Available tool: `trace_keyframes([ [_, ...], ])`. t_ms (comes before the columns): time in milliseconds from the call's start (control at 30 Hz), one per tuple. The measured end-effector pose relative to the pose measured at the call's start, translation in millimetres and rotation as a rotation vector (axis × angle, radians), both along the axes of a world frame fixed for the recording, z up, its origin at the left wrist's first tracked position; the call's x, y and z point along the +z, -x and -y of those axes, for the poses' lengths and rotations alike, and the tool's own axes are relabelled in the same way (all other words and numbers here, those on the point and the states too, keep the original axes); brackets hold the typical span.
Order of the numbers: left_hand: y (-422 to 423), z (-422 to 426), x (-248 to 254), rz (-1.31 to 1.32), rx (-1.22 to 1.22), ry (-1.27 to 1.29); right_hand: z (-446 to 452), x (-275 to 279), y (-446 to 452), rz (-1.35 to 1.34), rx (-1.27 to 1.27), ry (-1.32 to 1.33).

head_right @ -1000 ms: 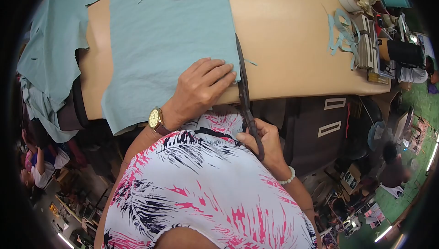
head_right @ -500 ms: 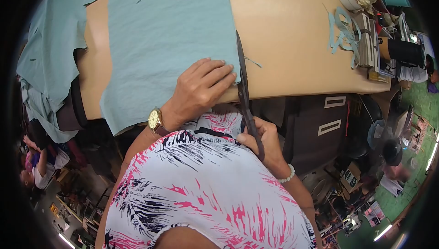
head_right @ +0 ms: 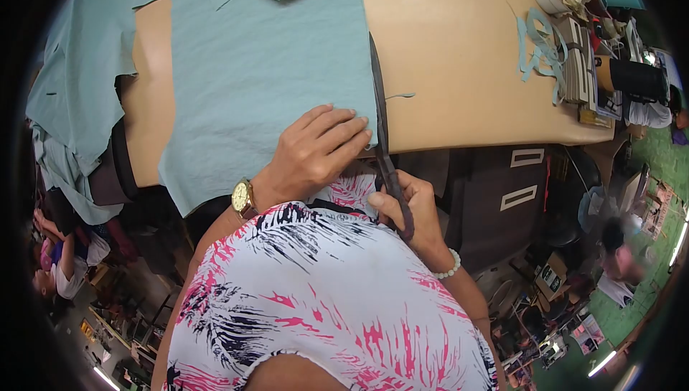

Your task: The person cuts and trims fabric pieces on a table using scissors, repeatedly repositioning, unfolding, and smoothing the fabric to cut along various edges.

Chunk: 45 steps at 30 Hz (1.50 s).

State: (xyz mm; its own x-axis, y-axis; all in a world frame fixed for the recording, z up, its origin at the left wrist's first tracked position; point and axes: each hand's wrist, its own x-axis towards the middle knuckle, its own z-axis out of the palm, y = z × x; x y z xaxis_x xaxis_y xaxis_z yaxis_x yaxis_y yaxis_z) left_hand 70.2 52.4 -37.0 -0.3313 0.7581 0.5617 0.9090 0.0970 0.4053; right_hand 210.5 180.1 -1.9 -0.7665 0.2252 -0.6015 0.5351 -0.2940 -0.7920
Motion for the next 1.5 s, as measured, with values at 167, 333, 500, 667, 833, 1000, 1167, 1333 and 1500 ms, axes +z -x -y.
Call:
trace_keyframes([
  [167,1,1,1,0.002,0.003,0.017,1,1,-1,0.012,0.000,-0.007],
  [333,0,1,2,0.011,0.011,0.039,1,3,-2,0.055,0.000,-0.023],
  [500,1,1,1,0.012,0.010,0.036,2,4,-3,0.106,0.003,-0.051],
  [667,1,2,1,0.024,0.005,0.031,2,9,-2,0.148,0.041,-0.104],
  [833,1,3,-2,0.011,-0.007,0.026,0,6,-5,0.100,0.032,-0.059],
  [1000,-1,5,-1,0.025,-0.045,-0.015,-1,3,0,0.008,-0.022,0.022],
  [1167,-4,10,0,0.025,-0.060,0.016,-2,6,11,0.040,0.028,-0.027],
  [1333,-7,10,0,0.031,-0.059,-0.018,-1,3,14,-0.014,0.028,-0.026],
  [1500,-8,12,1,0.047,-0.076,-0.030,0,2,16,-0.003,0.018,-0.038],
])
